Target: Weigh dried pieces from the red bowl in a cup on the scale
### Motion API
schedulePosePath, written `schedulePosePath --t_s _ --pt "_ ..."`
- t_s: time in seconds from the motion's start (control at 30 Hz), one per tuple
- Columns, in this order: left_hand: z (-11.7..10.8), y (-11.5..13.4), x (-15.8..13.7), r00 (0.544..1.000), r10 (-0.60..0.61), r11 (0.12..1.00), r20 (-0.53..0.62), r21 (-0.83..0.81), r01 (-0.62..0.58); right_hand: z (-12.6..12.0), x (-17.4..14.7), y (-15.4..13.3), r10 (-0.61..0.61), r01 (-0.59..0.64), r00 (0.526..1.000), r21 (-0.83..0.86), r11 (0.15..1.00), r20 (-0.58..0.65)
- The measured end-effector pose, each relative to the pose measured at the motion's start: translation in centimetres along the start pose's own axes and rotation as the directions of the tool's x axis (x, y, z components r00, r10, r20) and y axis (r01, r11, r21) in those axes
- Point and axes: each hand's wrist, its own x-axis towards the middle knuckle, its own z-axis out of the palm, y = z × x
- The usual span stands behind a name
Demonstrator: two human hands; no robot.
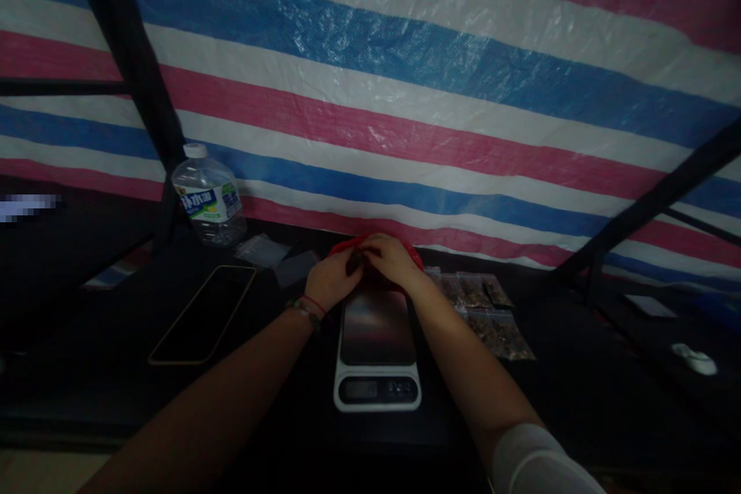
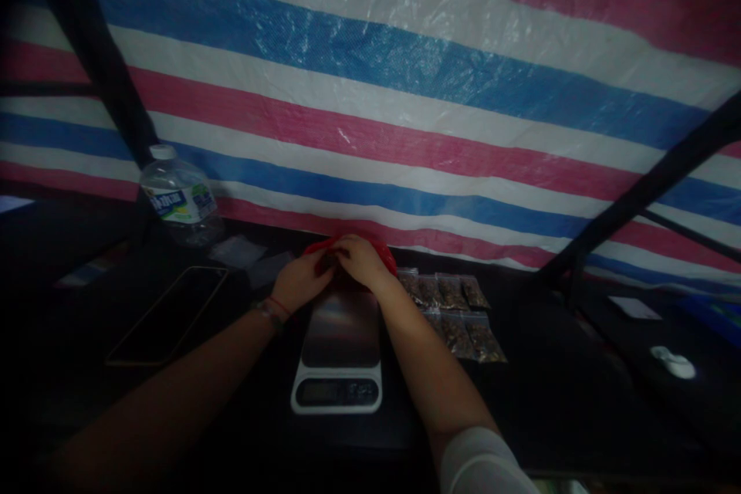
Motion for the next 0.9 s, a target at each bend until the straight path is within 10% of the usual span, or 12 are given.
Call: schedulePosePath --t_s 0.37,0.9 --pt "-0.2 0.0 0.0 0.997 -0.081 0.995 -0.018 0.051 0.082 -0.3 -0.1 0.5 0.158 -0.123 0.980 -0.257 0.958 0.119" --pt "0.2 -0.5 0.2 0.995 -0.046 0.997 -0.093 0.052 0.051 2.4 -0.5 2.2 0.091 0.013 0.902 -0.239 0.971 0.421"
